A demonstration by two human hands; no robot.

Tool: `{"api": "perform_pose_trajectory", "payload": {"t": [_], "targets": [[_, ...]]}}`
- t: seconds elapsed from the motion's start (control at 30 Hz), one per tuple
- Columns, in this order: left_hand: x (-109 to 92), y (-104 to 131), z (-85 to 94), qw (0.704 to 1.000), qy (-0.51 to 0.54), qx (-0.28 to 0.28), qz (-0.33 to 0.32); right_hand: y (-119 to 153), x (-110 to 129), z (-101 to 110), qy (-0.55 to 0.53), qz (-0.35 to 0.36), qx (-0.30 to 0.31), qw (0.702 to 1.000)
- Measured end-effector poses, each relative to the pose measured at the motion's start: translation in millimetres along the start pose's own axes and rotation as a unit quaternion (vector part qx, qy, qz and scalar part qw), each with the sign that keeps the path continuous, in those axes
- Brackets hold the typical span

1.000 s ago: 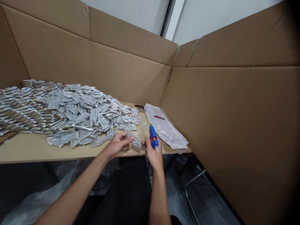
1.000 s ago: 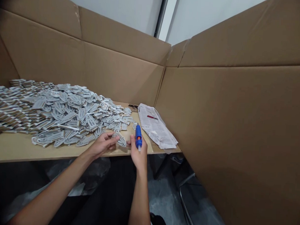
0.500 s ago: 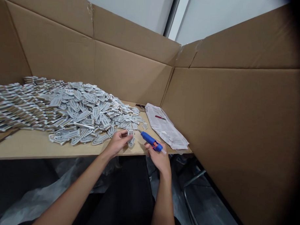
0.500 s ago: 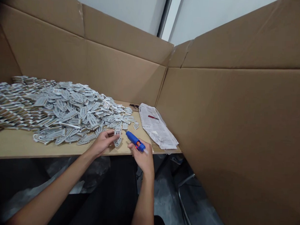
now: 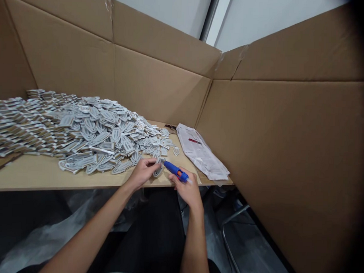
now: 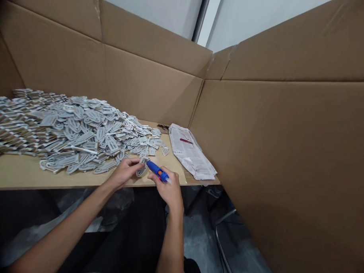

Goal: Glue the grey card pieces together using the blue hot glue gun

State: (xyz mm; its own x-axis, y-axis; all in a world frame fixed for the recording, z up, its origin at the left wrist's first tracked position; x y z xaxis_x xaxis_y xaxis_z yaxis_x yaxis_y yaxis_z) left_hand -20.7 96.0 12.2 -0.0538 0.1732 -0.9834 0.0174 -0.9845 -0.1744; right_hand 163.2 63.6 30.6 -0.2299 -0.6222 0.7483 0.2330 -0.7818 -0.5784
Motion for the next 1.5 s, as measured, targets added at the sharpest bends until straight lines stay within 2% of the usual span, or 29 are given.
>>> {"api": "perform_pose_trajectory", "payload": {"t": [0.43,0.7,0.93,1.13,1.33,1.5], "targets": [[-1,1,0.3,1.0,-0.021,0.008,-0.021,1,5,0,0.031,0.001,0.01,0.999],[10,0,-2.6,0.999,-0.006,0.016,0.039,1,16,-5,0.06,-0.004,0.044,0.997],[0,3,-6.9,0.999,-0.022,0.033,0.015,3,23,-9,0.069,-0.029,0.057,0.996],[4,3,-7.1,0.999,-0.018,0.032,0.027,3,28,-9,0.069,-0.046,0.037,0.996],[17,-4,-4.1,0.998,0.014,0.026,0.051,3,24,3,0.061,-0.043,0.015,0.997],[20,-5,-0.7,0.998,0.021,0.015,0.053,4,21,5,0.035,-0.057,0.015,0.998]]}}
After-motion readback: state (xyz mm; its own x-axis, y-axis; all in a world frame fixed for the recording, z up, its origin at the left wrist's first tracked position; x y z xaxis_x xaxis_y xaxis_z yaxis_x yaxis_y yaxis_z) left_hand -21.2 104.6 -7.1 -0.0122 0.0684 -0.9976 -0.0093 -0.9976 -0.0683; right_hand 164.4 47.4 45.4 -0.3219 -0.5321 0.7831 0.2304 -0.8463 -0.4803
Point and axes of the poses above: each hand's wrist, its own y-axis away from the middle knuckle, its own z-axis out of the back of the hand, x = y × z, the point moved 10 cm from there along -y, towards the middle knuckle, and after that the axes turned 8 degrees about z, right-handed, at the moved point
